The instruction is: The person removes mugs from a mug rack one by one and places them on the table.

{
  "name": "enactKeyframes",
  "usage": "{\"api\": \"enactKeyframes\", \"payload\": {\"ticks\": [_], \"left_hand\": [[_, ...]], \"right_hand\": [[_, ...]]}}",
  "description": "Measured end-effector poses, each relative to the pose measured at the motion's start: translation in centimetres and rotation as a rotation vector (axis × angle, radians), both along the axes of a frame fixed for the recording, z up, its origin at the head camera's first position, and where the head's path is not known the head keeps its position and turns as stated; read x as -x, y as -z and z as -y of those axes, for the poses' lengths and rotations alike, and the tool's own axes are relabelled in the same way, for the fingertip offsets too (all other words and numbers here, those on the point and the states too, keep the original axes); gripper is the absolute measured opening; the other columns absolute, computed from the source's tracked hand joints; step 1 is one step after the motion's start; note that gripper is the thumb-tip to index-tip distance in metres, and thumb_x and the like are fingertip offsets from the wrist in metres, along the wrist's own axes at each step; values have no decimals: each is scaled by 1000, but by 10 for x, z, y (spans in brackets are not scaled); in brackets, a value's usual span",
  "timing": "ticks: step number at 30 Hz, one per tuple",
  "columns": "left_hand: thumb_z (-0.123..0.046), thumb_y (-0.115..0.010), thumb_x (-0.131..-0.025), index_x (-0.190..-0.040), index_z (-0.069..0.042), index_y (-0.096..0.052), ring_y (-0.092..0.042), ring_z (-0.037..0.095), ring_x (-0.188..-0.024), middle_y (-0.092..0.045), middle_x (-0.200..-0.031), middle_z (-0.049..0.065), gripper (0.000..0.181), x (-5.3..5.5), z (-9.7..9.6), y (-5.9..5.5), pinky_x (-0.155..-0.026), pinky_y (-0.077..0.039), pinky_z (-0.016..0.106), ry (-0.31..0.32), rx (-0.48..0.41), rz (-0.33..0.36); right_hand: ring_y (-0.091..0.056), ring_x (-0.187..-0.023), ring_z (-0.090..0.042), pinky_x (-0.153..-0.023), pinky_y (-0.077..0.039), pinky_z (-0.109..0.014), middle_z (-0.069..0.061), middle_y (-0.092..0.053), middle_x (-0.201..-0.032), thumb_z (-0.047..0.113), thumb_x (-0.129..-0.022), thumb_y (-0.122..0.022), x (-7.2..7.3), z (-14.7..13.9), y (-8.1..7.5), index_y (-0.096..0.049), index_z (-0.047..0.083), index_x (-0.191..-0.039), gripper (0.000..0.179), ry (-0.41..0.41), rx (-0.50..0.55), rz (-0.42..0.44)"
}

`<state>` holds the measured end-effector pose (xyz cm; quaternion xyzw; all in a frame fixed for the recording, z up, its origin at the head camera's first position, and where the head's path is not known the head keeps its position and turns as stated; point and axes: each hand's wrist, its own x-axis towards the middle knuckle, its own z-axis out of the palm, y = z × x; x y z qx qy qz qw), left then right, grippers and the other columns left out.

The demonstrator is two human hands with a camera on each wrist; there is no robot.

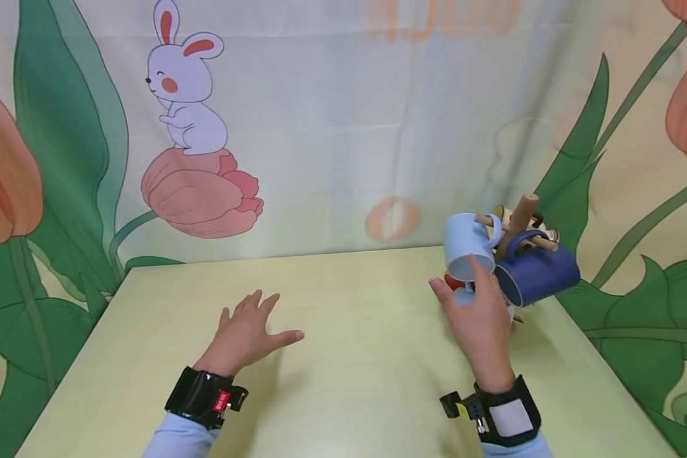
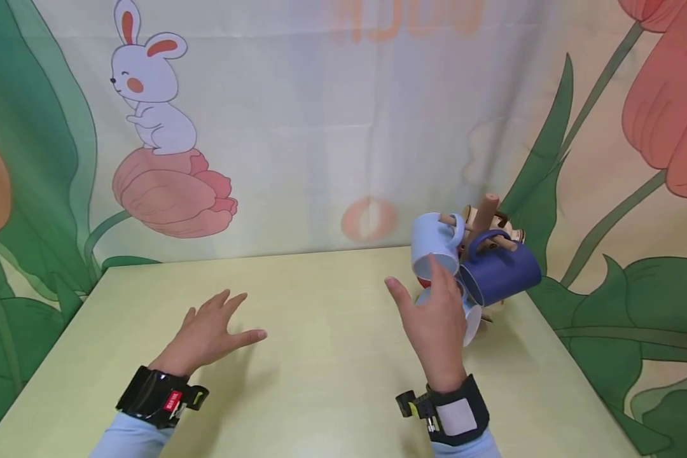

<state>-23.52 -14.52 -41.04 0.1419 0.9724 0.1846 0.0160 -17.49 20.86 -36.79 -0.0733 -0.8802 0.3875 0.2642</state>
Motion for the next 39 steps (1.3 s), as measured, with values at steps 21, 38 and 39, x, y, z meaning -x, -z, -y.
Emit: {"api": "enactKeyframes", "payload": {"ticks": [21,38,39], "left_hand": [[-64,-76,-75,-145,-7,-49,-46,41,-130,-48,-143,22,94,-18,-2,-11,-100,-40,59,44,-29,226],[-61,-80,-70,-140,-12,-56,-51,35,-126,-57,-136,14,89,-22,-6,-10,-96,-44,56,67,4,255],[-61,-80,-70,-140,-12,-56,-51,35,-127,-57,-136,14,89,-22,-6,-10,-96,-44,56,64,6,257]], "right_hand": [[-38,-131,-41,-99,-30,-60,-24,-34,-149,53,-96,-56,-5,-77,8,-28,6,-155,81,351,301,-85],[-42,-132,-29,-91,-47,-38,-15,-31,-157,72,-89,-44,19,-100,23,-13,10,-159,98,190,864,176],[-42,-133,-28,-97,-46,-41,-14,-31,-157,73,-89,-43,19,-100,22,-13,10,-159,98,178,894,177]]}}
